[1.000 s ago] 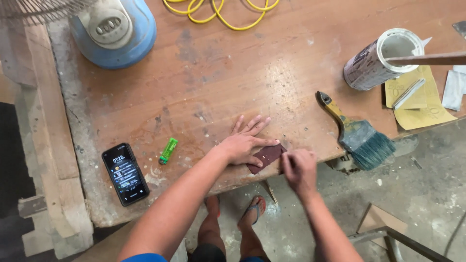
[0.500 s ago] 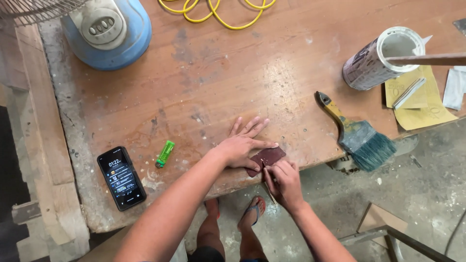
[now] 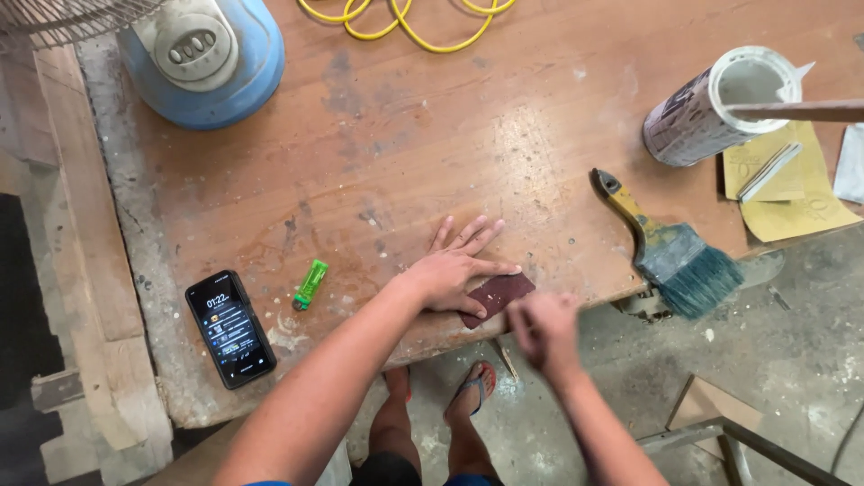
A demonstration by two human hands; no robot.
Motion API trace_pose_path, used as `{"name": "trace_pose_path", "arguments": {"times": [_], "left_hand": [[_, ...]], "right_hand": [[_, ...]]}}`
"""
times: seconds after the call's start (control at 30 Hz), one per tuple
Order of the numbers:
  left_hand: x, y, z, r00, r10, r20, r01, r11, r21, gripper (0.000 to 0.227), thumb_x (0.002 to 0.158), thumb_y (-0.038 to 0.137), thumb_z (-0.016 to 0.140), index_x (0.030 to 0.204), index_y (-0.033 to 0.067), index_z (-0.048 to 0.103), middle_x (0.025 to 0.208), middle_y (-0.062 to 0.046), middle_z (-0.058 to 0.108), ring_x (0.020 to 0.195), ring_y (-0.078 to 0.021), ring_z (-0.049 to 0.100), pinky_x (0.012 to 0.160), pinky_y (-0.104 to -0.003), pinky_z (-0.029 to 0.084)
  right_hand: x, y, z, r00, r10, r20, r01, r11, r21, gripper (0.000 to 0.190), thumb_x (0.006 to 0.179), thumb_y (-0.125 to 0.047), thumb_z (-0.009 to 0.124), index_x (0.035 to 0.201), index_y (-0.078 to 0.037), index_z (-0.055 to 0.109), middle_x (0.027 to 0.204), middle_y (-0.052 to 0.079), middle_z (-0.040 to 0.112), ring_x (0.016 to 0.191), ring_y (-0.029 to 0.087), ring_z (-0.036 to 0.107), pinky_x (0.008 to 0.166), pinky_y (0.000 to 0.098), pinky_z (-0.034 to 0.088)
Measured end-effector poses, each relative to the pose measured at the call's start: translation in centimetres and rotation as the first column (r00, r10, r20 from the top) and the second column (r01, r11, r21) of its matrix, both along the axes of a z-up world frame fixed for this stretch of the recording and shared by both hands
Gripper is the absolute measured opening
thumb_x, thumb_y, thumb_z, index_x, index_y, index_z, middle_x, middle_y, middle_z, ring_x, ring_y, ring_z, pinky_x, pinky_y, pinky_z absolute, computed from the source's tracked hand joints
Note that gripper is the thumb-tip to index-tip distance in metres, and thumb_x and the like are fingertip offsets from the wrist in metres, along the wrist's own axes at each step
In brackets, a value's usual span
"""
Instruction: The person sands a small wooden piece on a workbench using sandpaper and a utility knife. They then move to a white chair frame, dip a small brush into a container, and apply a white substance to the joints and edges of the chair.
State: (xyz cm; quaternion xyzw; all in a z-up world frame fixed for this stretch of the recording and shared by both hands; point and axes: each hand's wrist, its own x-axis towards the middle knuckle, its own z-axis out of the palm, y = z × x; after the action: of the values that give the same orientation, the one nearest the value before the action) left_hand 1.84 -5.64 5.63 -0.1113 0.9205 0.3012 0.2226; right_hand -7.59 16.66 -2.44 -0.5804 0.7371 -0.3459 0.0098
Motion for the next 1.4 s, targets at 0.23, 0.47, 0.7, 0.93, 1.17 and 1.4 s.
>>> {"name": "trace_pose_path", "arguments": {"times": [0.23, 0.47, 0.7, 0.93, 1.17, 1.4], "left_hand": [[0.0, 0.1, 0.1, 1.000, -0.007, -0.016, 0.007, 1.000, -0.015, 0.089, 0.069, 0.060, 0.084, 0.148, 0.0572, 0.043, 0.175, 0.006, -0.001, 0.161, -0.0233, -0.004, 0.127, -0.057, -0.007], [0.0, 0.1, 0.3, 1.000, -0.005, -0.007, 0.005, 1.000, -0.003, 0.088, 0.071, 0.058, 0.085, 0.149, 0.0558, 0.044, 0.175, 0.006, -0.003, 0.161, -0.0236, -0.005, 0.127, -0.056, -0.008], [0.1, 0.2, 0.4, 1.000, -0.013, -0.006, 0.013, 1.000, -0.001, 0.090, 0.071, 0.057, 0.086, 0.149, 0.0571, 0.042, 0.175, 0.005, -0.002, 0.161, -0.0247, -0.004, 0.127, -0.057, -0.007], [0.0, 0.2, 0.4, 1.000, -0.013, -0.008, 0.013, 1.000, -0.011, 0.088, 0.073, 0.057, 0.085, 0.149, 0.0576, 0.042, 0.175, 0.004, -0.001, 0.161, -0.0244, -0.002, 0.127, -0.058, -0.006], [-0.2, -0.2, 0.2, 1.000, -0.023, -0.017, 0.023, 0.999, -0.026, 0.089, 0.071, 0.059, 0.085, 0.149, 0.0565, 0.042, 0.175, 0.004, -0.002, 0.161, -0.0252, -0.003, 0.127, -0.058, -0.006], [-0.2, -0.1, 0.8, 1.000, -0.002, -0.010, 0.002, 1.000, 0.002, 0.091, 0.073, 0.057, 0.086, 0.151, 0.0546, 0.040, 0.175, 0.004, -0.002, 0.161, -0.0241, -0.004, 0.126, -0.057, -0.008]], "right_hand": [[-0.8, -0.4, 1.7, 0.988, -0.127, 0.085, 0.126, 0.992, 0.015, 0.012, 0.093, -0.018, 0.075, 0.083, -0.016, 0.069, 0.076, -0.002, 0.067, 0.076, 0.022, 0.067, 0.084, 0.0368, 0.039], [-1.5, -0.9, 3.6, 0.985, -0.156, 0.070, 0.157, 0.987, -0.021, 0.018, 0.095, -0.010, 0.071, 0.078, -0.015, 0.067, 0.069, 0.001, 0.058, 0.067, 0.026, 0.059, 0.082, 0.0372, 0.038], [-0.8, -0.4, 1.9, 0.993, -0.117, -0.024, 0.117, 0.993, 0.025, 0.024, 0.093, -0.012, 0.071, 0.072, -0.017, 0.060, 0.064, 0.002, 0.052, 0.066, 0.025, 0.057, 0.082, 0.0373, 0.036], [-0.1, -0.1, 1.8, 0.992, -0.122, 0.035, 0.122, 0.992, 0.008, 0.020, 0.092, -0.013, 0.072, 0.075, -0.018, 0.063, 0.070, -0.001, 0.059, 0.068, 0.022, 0.059, 0.081, 0.0374, 0.036], [-3.4, 1.1, 0.8, 0.935, -0.340, 0.101, 0.331, 0.938, 0.100, 0.012, 0.096, -0.021, 0.075, 0.086, -0.017, 0.070, 0.077, 0.003, 0.065, 0.081, 0.024, 0.064, 0.093, 0.0395, 0.035], [-2.0, 1.3, 4.2, 0.417, -0.386, 0.823, 0.374, 0.898, 0.232, 0.007, 0.089, -0.005, 0.076, 0.083, -0.003, 0.074, 0.068, 0.006, 0.067, 0.068, 0.010, 0.052, 0.063, 0.0297, 0.039]]}}
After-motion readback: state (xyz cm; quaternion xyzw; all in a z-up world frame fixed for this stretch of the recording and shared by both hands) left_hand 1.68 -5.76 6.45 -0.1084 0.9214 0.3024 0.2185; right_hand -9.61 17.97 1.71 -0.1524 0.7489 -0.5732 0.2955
